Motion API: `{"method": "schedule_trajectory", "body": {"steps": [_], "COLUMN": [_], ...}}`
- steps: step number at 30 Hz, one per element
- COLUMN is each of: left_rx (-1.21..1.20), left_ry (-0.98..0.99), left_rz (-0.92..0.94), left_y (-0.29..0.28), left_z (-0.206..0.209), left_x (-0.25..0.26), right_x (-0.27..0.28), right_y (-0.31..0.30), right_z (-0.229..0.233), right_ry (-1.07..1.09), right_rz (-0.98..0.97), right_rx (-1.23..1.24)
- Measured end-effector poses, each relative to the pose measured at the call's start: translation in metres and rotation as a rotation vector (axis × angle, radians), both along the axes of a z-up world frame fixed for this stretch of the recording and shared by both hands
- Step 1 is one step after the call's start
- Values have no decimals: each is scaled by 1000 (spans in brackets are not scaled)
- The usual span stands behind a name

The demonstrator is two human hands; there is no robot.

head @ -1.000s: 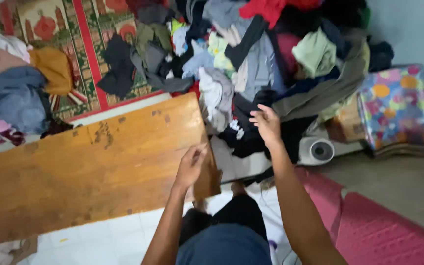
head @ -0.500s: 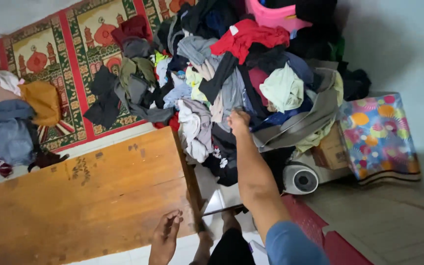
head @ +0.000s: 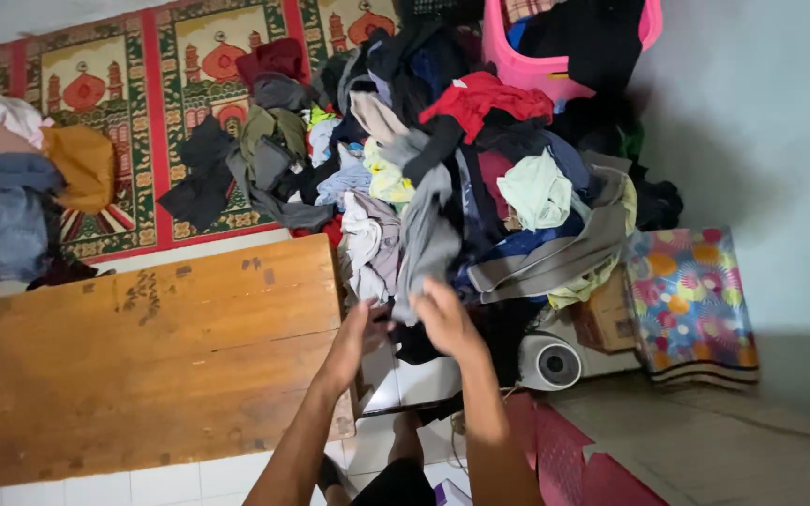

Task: Folding a pair of grey shorts and a black button-up shirt on a wooden table.

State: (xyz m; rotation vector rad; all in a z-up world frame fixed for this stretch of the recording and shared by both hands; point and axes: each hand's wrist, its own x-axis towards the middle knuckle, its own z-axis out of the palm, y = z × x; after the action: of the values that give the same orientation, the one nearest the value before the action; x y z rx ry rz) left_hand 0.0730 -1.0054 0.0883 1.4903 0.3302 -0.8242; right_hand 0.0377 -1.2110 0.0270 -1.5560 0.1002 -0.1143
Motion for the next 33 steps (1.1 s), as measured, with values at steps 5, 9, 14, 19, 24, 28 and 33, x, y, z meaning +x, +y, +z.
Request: {"method": "schedule_trajectory", "body": {"steps": [5,9,14,19,24,28,33], "left_rx": [-176,-176,-365,-311,-179,-155,-110], "left_ry": [211,72,-162,-224,-427,-340,-313], "left_rz": [44,-151,-148,-375,-469,-48,178], "left_y": [-29,-21,35,154,266,344,420], "left_z": [-1,-35,54,64,74,103,141], "left_x": [8,-24,-70,-128,-179,-205,-207], "right_x": [-103,-160,-158,-128,-106,-101,-115], "right_y": [18,18,42,121,221,298,370], "right_z": [96,80,39,33,30,89,152], "right_ry": [-69,65,535,513,336,257,175], "right_rz": [308,604,-81,-130,-19,359,534], "right_rx": [28,98,450,1294,1018,1218,1085]}}
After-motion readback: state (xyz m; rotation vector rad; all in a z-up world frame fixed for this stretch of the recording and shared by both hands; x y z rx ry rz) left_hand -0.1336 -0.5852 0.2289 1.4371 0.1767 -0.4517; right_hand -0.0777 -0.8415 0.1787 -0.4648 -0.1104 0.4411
